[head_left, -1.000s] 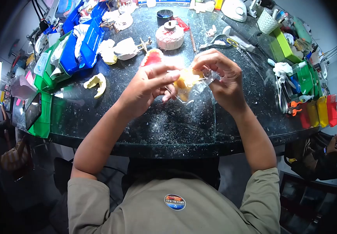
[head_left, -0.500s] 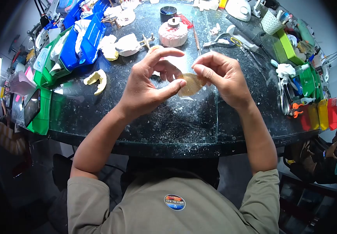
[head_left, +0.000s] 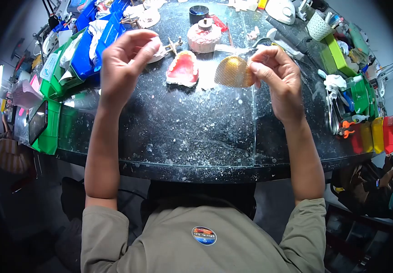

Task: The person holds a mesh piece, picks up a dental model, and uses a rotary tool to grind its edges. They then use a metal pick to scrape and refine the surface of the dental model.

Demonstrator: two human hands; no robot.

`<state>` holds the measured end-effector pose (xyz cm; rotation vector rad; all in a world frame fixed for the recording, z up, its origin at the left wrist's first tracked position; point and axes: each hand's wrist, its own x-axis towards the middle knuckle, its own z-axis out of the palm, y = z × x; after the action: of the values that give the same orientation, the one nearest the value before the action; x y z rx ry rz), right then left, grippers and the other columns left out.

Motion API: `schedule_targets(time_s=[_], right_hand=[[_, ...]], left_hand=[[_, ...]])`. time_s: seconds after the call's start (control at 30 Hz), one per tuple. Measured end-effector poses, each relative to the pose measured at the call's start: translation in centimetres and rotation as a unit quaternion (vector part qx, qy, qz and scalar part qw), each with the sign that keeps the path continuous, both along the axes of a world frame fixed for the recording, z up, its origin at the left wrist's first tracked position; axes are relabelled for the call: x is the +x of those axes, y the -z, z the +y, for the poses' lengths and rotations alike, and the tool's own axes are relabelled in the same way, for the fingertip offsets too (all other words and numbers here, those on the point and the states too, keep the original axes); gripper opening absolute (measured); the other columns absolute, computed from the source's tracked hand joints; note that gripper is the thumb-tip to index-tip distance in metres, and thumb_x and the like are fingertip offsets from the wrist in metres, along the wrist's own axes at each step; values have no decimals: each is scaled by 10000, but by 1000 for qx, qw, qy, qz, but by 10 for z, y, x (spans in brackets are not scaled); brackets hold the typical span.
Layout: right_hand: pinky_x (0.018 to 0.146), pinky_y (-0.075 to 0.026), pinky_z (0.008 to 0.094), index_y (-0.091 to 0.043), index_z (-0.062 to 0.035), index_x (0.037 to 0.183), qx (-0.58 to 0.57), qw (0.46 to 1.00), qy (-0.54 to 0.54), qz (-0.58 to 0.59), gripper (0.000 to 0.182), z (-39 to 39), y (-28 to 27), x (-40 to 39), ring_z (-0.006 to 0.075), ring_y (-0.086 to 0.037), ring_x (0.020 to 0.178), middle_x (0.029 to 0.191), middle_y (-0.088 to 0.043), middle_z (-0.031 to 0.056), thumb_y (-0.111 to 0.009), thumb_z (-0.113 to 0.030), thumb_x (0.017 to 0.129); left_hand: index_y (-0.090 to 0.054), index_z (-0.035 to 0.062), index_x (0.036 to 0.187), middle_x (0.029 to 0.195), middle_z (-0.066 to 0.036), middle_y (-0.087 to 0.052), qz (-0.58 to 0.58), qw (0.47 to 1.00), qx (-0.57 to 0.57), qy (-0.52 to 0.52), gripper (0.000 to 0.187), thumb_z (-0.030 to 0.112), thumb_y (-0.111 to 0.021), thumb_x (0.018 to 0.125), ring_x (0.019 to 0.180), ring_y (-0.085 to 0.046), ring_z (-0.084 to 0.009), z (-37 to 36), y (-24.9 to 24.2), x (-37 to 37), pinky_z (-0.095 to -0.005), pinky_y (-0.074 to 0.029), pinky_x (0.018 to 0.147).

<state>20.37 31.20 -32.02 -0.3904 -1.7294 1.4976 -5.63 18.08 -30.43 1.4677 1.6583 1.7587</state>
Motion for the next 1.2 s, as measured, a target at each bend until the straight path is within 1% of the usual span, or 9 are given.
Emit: schedule_targets(time_s=[0.1,0.17,0.3,0.37,0.53,0.7,0.87,1.07,1.2], right_hand=[[606,-447,190,-605,-28,989,-14,999,-4,-32,109,-8,0,-4,51,-603,742,845,-664,26,-631,-51,885],[633,-474,201,-607,-12,996,-25,998,-19,-46,114,-10,-3,-4,56,-606,759,861,-655,29,-628,-39,887],[663,-500,219,-609,10,1005,-44,987,-66,-137,127,-6,-3,-4,69,-611,779,893,-646,39,-628,-24,884],[635,-482,212,-605,20,1044,-54,971,-105,-205,183,2,6,-2,54,-570,719,820,-595,13,-636,-26,870],[503,-424,182,-575,-16,1127,-44,962,-30,-267,272,6,-4,3,26,-519,610,788,-575,-5,-629,-33,861],[468,-402,172,-607,-23,1084,-46,989,106,-89,183,30,4,7,46,-551,554,851,-646,41,-600,-37,902],[474,-419,191,-631,29,1056,50,979,192,-52,185,74,9,-13,93,-656,640,880,-670,82,-575,-50,898],[543,-526,268,-616,46,1107,126,971,180,-96,267,135,6,-82,162,-691,638,967,-661,127,-635,-62,863],[573,-546,279,-623,-29,1199,133,945,206,-215,365,142,-3,-85,166,-682,614,997,-668,112,-662,-104,844]], left_hand=[[-680,57,1070,911,-40,-695,133,988,-74,17,297,200,-748,819,767,-611,-86,4,11,4,-228,-491,680],[-637,27,1157,995,-93,-681,222,968,-119,8,513,322,-786,764,856,-631,-174,3,9,11,-302,-506,779],[-513,-18,1304,1175,-177,-596,371,916,-153,0,826,407,-842,677,1081,-573,-301,3,25,17,-400,-449,969],[-523,-39,1274,1138,-192,-601,446,883,-136,-55,828,444,-830,676,1087,-577,-318,6,39,21,-407,-447,972],[-538,-55,1226,1137,-209,-604,373,906,-197,-41,862,548,-796,665,1088,-593,-348,9,38,24,-414,-464,962],[-546,-44,1216,1102,-194,-609,373,904,-204,-48,890,589,-796,642,1027,-623,-335,7,36,26,-406,-505,895],[-550,-26,1215,1085,-188,-604,383,898,-210,-61,903,611,-797,624,998,-634,-335,3,34,31,-415,-515,870],[-549,-22,1209,1126,-212,-606,363,900,-235,-52,912,583,-836,590,1037,-620,-362,2,29,33,-423,-503,894],[-549,-25,1208,1086,-201,-615,373,898,-229,-44,918,594,-830,592,1004,-631,-355,1,26,34,-424,-514,860]])
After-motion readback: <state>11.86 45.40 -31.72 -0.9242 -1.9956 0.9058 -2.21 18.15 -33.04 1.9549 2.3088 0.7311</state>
